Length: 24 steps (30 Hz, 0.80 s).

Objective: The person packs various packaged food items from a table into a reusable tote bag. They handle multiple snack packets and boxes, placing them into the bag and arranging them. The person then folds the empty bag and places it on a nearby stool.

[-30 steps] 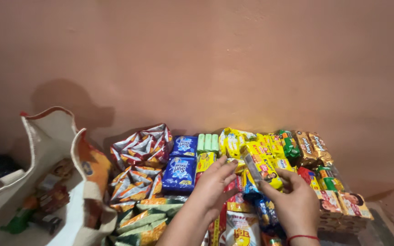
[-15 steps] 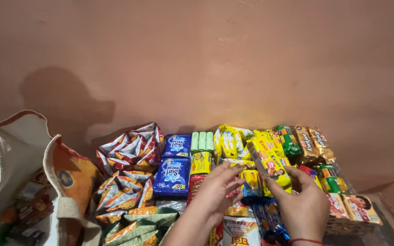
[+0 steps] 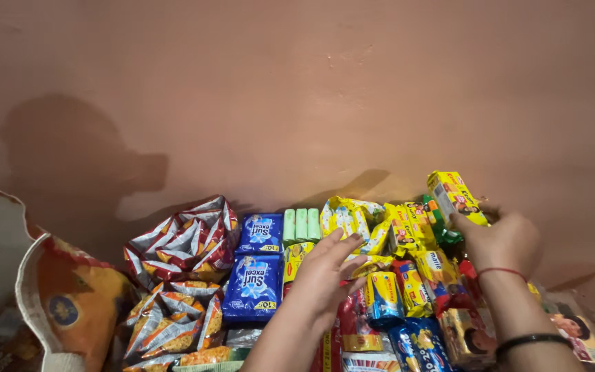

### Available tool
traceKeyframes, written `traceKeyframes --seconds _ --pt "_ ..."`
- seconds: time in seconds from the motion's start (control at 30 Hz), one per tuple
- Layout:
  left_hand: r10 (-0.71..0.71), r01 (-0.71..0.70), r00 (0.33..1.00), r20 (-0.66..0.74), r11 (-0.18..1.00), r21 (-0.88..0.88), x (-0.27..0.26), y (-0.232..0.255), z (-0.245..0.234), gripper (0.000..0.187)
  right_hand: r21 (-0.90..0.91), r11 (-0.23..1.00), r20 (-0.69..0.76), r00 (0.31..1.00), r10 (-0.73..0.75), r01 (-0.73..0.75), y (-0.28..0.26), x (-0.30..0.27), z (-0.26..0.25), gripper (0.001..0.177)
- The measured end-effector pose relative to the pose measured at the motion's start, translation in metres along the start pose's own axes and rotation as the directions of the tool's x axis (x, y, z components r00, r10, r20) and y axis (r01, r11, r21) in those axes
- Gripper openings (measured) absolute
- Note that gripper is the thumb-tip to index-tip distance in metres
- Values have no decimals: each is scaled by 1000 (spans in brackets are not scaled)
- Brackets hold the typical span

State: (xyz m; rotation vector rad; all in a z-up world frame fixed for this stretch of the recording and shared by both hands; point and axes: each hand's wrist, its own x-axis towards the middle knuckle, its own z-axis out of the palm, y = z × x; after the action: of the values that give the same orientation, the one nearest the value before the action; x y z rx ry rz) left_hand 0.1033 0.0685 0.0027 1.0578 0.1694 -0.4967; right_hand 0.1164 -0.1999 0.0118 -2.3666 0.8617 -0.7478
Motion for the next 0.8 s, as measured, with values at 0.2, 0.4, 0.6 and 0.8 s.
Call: traceKeyframes --seconds 0.2,0.4,0.6,0.8 --pt "-3 3 1000 20 1000 -9 12 4 -4 86 -82 994 -13 997 -70 69 -11 10 38 44" --pt "-22 20 999 38 999 44 13 -4 -11 81 -261 965 136 991 15 22 -7 20 74 35" --pt "-46 45 998 33 998 37 15 -8 -12 80 -366 925 139 989 -54 102 8 28 94 34" --pt "-68 66 996 51 997 52 18 -13 -13 79 -432 901 149 988 30 38 7 29 94 41"
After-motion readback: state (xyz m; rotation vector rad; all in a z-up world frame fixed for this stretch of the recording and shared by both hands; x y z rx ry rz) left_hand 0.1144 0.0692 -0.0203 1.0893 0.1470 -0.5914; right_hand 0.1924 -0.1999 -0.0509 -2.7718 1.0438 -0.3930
